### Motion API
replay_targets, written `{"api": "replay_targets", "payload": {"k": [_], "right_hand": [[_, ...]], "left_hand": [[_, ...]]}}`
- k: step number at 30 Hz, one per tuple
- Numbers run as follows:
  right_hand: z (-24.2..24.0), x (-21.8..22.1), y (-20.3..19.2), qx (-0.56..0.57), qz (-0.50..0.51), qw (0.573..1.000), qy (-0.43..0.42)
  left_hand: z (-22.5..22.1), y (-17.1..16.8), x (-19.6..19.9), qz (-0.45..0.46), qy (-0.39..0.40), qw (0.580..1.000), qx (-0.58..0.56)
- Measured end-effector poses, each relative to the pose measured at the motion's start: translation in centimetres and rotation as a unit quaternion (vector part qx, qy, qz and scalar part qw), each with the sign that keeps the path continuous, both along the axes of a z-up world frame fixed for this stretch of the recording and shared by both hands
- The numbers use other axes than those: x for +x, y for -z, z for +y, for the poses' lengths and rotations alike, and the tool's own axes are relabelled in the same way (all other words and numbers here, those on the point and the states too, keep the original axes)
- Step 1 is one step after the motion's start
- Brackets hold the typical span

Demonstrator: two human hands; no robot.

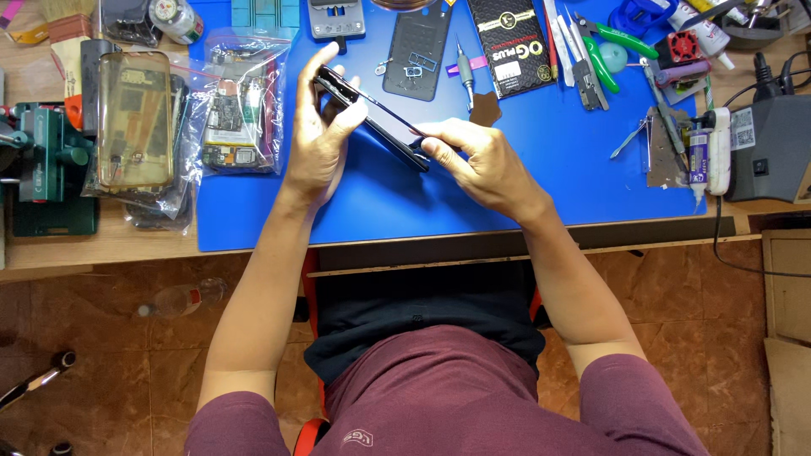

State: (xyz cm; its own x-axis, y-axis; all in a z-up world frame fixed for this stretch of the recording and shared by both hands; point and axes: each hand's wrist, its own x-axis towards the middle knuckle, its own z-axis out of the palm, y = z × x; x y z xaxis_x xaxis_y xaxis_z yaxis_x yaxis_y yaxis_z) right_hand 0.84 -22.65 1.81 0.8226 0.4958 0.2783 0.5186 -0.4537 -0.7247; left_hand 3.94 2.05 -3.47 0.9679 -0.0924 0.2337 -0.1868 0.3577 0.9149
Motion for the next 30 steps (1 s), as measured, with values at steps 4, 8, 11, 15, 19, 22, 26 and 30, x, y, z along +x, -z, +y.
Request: {"api": "replay_targets", "payload": {"k": [4,8,11,15,19,22,26,30], "right_hand": [[-0.1,-0.1,0.6,-0.002,-0.012,1.000,0.011],[-0.4,-0.2,1.7,-0.016,-0.032,0.998,0.056],[-0.7,-0.2,2.5,-0.017,-0.011,0.996,0.090],[-0.4,-0.1,2.3,0.045,0.045,0.993,0.096],[-0.2,0.2,2.0,0.074,0.083,0.988,0.109],[-0.2,0.3,1.7,0.095,0.105,0.983,0.119],[-0.4,0.4,2.0,0.129,0.135,0.973,0.139],[-1.1,1.0,2.9,0.175,0.179,0.956,0.153]], "left_hand": [[0.1,-0.3,-0.2,0.009,0.003,1.000,-0.003],[0.4,2.5,0.2,0.055,0.023,0.992,-0.111],[0.4,2.2,0.3,0.087,0.027,0.990,-0.108],[0.3,1.7,0.1,0.120,0.048,0.977,-0.169],[0.3,0.6,-0.2,0.161,0.044,0.971,-0.170],[0.3,0.1,-0.3,0.175,0.049,0.967,-0.176],[0.8,1.1,0.1,0.183,0.053,0.963,-0.188],[0.8,1.1,0.0,0.189,0.056,0.961,-0.196]]}}
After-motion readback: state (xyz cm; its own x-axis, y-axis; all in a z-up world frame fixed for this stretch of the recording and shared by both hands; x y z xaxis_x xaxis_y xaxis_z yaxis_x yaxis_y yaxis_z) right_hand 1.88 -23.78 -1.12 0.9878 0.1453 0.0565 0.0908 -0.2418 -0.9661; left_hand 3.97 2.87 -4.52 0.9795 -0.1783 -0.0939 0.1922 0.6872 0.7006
